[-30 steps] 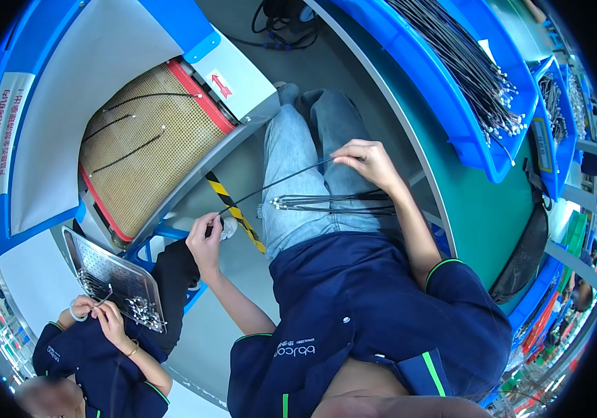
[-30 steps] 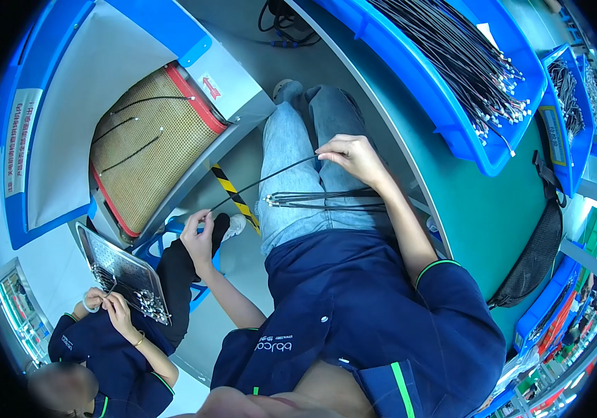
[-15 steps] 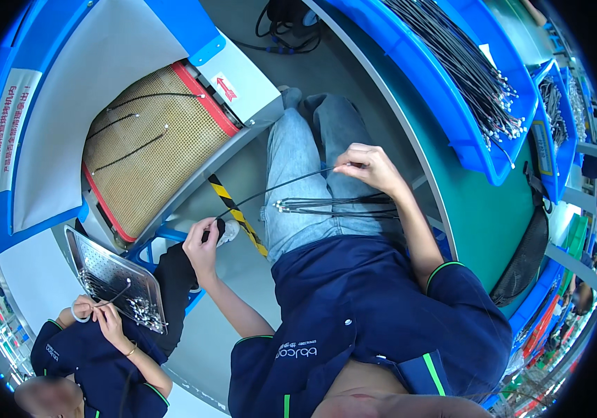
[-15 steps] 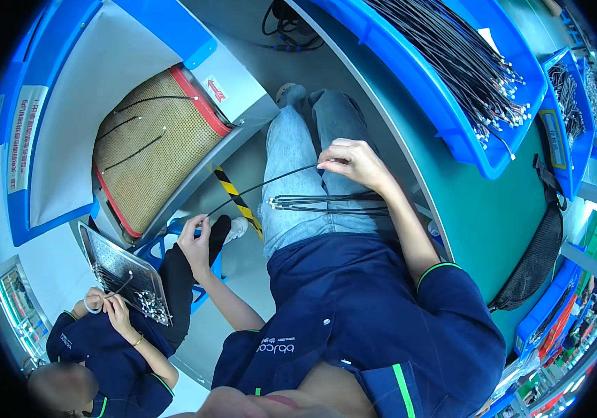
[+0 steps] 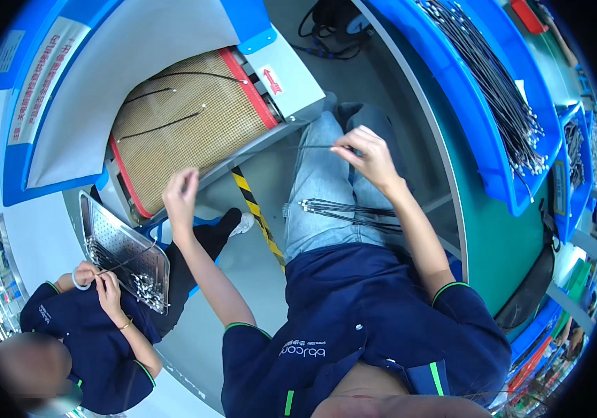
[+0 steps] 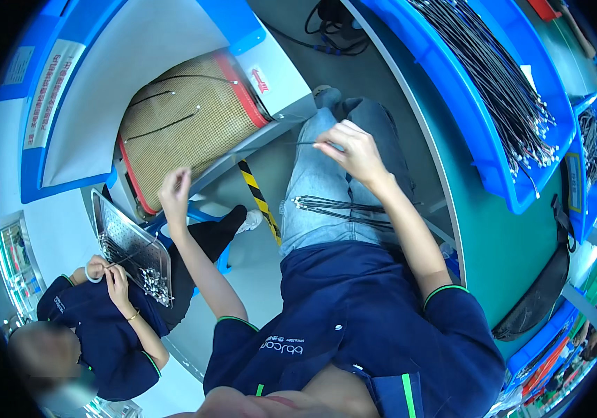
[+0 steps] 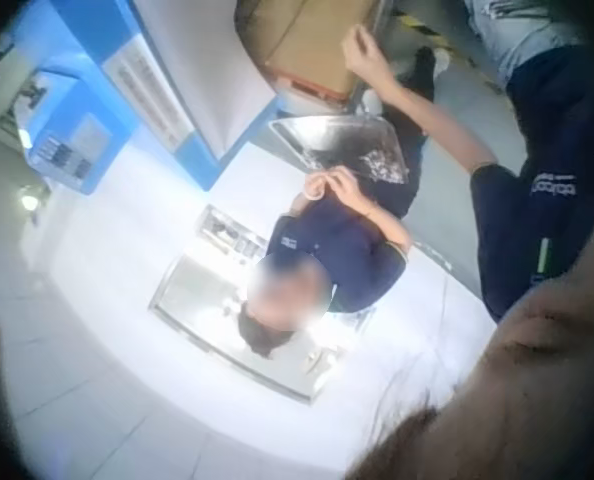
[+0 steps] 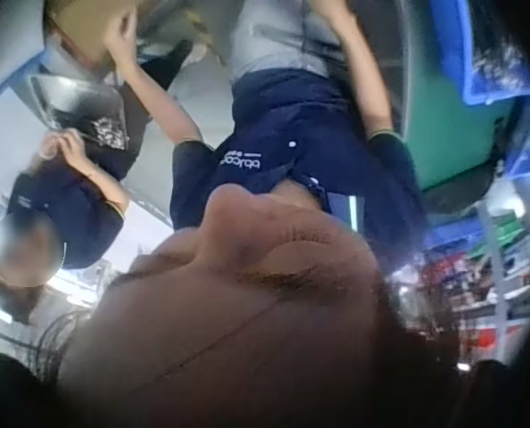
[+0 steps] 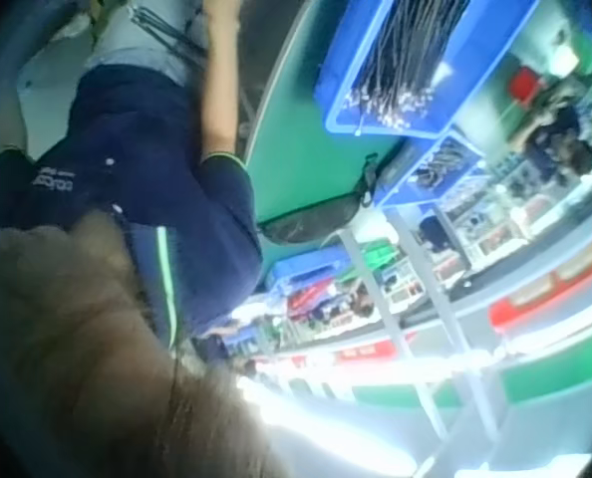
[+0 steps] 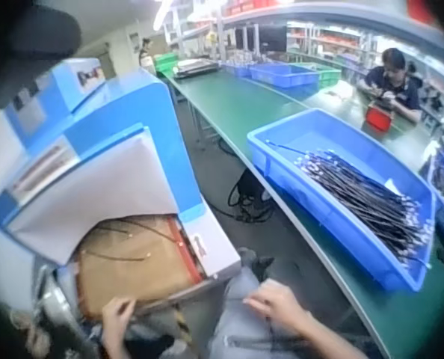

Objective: The person sits at a workstation and repeatedly picks up thin black cables from a blue bin. They insert the tip of each cable into a slot on a beige mesh device, then remove it and place it back into the bin. This repetitive cycle continues throughout the video.

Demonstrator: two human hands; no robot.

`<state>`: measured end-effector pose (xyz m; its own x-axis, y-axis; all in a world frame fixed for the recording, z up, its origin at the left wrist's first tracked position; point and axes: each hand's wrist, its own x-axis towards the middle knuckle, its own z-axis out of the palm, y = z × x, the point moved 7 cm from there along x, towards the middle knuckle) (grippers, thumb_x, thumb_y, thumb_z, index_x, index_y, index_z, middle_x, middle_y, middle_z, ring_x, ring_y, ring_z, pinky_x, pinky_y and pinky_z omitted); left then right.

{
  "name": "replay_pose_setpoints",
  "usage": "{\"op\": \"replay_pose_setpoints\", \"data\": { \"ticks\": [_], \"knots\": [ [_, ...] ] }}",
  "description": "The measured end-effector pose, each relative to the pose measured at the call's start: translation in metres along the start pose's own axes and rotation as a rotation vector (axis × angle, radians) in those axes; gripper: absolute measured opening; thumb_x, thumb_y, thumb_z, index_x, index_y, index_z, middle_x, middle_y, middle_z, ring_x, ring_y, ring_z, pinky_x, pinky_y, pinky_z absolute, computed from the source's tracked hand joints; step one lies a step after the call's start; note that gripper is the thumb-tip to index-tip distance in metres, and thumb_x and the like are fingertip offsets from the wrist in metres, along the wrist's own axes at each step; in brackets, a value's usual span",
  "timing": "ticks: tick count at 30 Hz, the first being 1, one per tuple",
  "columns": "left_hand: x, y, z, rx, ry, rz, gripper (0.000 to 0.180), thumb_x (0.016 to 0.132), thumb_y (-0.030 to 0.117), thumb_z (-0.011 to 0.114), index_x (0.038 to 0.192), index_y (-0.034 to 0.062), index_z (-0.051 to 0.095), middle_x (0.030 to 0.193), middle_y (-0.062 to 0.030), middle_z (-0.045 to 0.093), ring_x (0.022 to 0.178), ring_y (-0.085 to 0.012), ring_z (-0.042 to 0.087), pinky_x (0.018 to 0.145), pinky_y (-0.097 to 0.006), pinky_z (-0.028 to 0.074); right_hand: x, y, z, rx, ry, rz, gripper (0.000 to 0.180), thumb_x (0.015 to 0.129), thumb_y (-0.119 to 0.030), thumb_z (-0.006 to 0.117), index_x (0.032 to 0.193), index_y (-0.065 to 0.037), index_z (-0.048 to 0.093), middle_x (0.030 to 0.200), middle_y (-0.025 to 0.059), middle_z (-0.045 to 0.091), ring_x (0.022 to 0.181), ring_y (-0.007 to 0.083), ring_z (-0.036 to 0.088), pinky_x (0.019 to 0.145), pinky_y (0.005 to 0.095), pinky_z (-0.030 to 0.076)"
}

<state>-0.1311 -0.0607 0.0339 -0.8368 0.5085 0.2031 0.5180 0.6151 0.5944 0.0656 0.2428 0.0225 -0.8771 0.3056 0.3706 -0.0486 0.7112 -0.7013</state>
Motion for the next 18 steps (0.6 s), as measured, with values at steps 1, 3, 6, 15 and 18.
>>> {"op": "replay_pose_setpoints", "data": {
  "ticks": [1,3,6,15,18],
  "knots": [
    [0.013,-0.006,-0.007,0.017,0.024,0.044,0.011,0.084,0.007,0.064,0.094,0.0010,0.067,0.087,-0.0111,0.067,0.077,-0.0204,0.065,0.069,-0.030,0.050,0.010,-0.005,0.009,0.013,0.033,-0.015,0.012,0.074,-0.014,0.073,0.079,-0.007,0.065,0.072,0.0048,0.059,0.069,0.0213,0.056,0.062,0.0319,0.046],
    [0.042,-0.024,-0.016,0.035,0.020,0.095,0.013,0.086,0.010,0.064,0.095,0.0018,0.067,0.090,-0.0108,0.066,0.080,-0.0202,0.065,0.069,-0.030,0.050,0.027,-0.011,0.028,0.028,0.088,-0.033,0.012,0.074,-0.014,0.074,0.079,-0.008,0.065,0.073,0.0043,0.060,0.071,0.0212,0.056,0.064,0.0318,0.047],
    [0.082,-0.052,-0.024,0.052,-0.021,0.050,0.014,0.086,0.011,0.064,0.095,0.0018,0.067,0.091,-0.0099,0.066,0.079,-0.0202,0.064,0.069,-0.029,0.050,0.048,-0.019,0.052,0.011,0.174,-0.070,0.012,0.073,-0.014,0.074,0.079,-0.008,0.066,0.074,0.0034,0.060,0.074,0.0207,0.057,0.066,0.0318,0.047],
    [0.170,-0.089,-0.019,0.106,-0.151,0.085,0.016,0.084,0.014,0.065,0.095,0.0017,0.066,0.096,-0.0085,0.063,0.084,-0.0184,0.062,0.075,-0.029,0.048,0.081,-0.022,0.104,-0.059,0.214,-0.008,0.014,0.069,-0.013,0.075,0.079,-0.007,0.065,0.088,0.0026,0.059,0.091,0.0231,0.055,0.089,0.0395,0.042],
    [0.183,-0.104,-0.011,0.091,-0.180,0.093,0.016,0.084,0.016,0.066,0.094,0.0030,0.067,0.096,-0.0086,0.062,0.082,-0.0190,0.061,0.074,-0.029,0.048,0.087,-0.027,0.109,-0.127,0.211,0.006,0.014,0.069,-0.013,0.074,0.079,-0.007,0.066,0.089,0.0026,0.058,0.094,0.0233,0.054,0.095,0.0449,0.040]
  ]
}}
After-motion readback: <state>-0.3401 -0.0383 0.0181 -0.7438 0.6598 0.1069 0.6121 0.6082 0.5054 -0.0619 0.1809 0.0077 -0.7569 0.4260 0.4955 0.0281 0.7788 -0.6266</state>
